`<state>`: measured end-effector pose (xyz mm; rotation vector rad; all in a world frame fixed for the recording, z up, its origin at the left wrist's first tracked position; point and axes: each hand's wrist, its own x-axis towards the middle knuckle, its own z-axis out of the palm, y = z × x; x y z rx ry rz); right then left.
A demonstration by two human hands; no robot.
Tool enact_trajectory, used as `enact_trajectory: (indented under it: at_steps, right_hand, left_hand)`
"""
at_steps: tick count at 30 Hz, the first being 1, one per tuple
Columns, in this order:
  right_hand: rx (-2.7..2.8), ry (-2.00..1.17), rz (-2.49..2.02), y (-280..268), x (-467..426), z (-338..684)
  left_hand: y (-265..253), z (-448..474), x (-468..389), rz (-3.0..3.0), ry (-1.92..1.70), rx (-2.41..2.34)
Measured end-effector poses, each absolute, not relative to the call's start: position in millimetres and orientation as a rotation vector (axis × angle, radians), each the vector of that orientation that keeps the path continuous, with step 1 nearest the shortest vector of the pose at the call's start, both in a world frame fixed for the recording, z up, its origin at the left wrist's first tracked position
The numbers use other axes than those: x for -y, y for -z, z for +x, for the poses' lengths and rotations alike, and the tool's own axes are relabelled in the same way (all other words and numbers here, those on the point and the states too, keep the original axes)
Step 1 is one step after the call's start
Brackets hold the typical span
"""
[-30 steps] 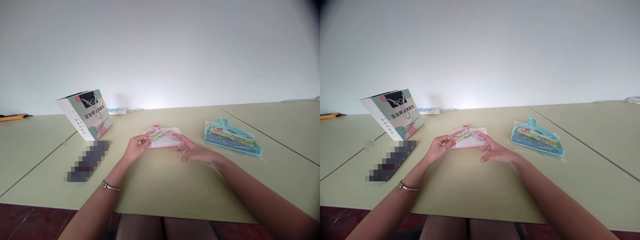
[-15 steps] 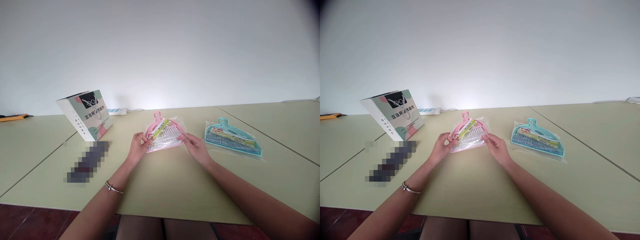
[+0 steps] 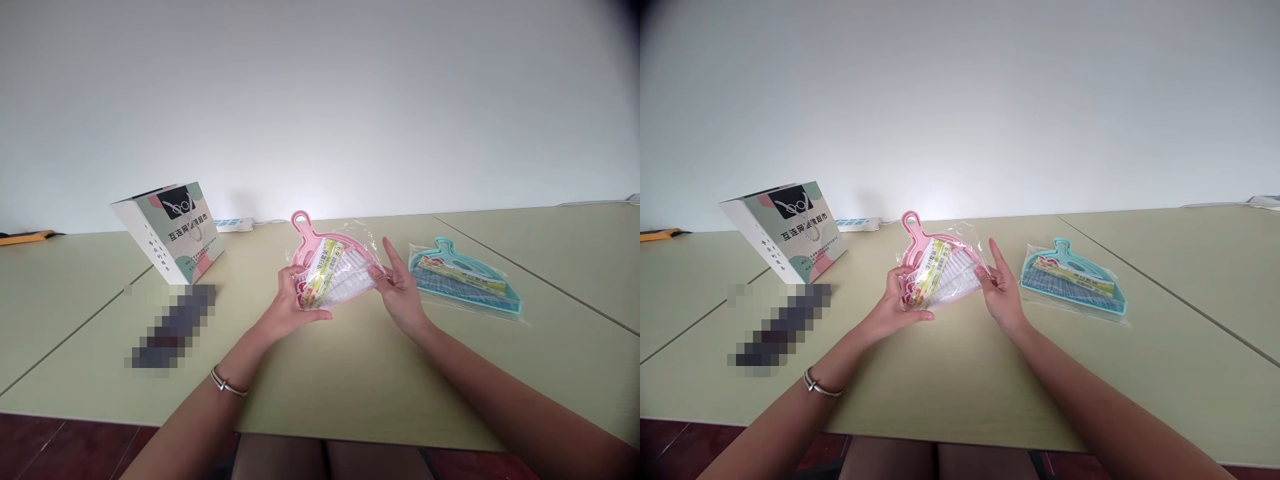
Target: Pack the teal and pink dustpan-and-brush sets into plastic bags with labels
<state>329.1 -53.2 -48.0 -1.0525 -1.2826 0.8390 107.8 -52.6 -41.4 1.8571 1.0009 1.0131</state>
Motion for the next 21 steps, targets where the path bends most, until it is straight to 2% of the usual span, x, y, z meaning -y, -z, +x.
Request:
enact_trajectory:
  at_steps: [21]
  right_hand:
    - [0.968, -1.040, -0.869, 54.7, 40.0, 330.4]
  left_hand:
    - [45.5, 101.1, 47.9, 2.027, -0.944, -0.983]
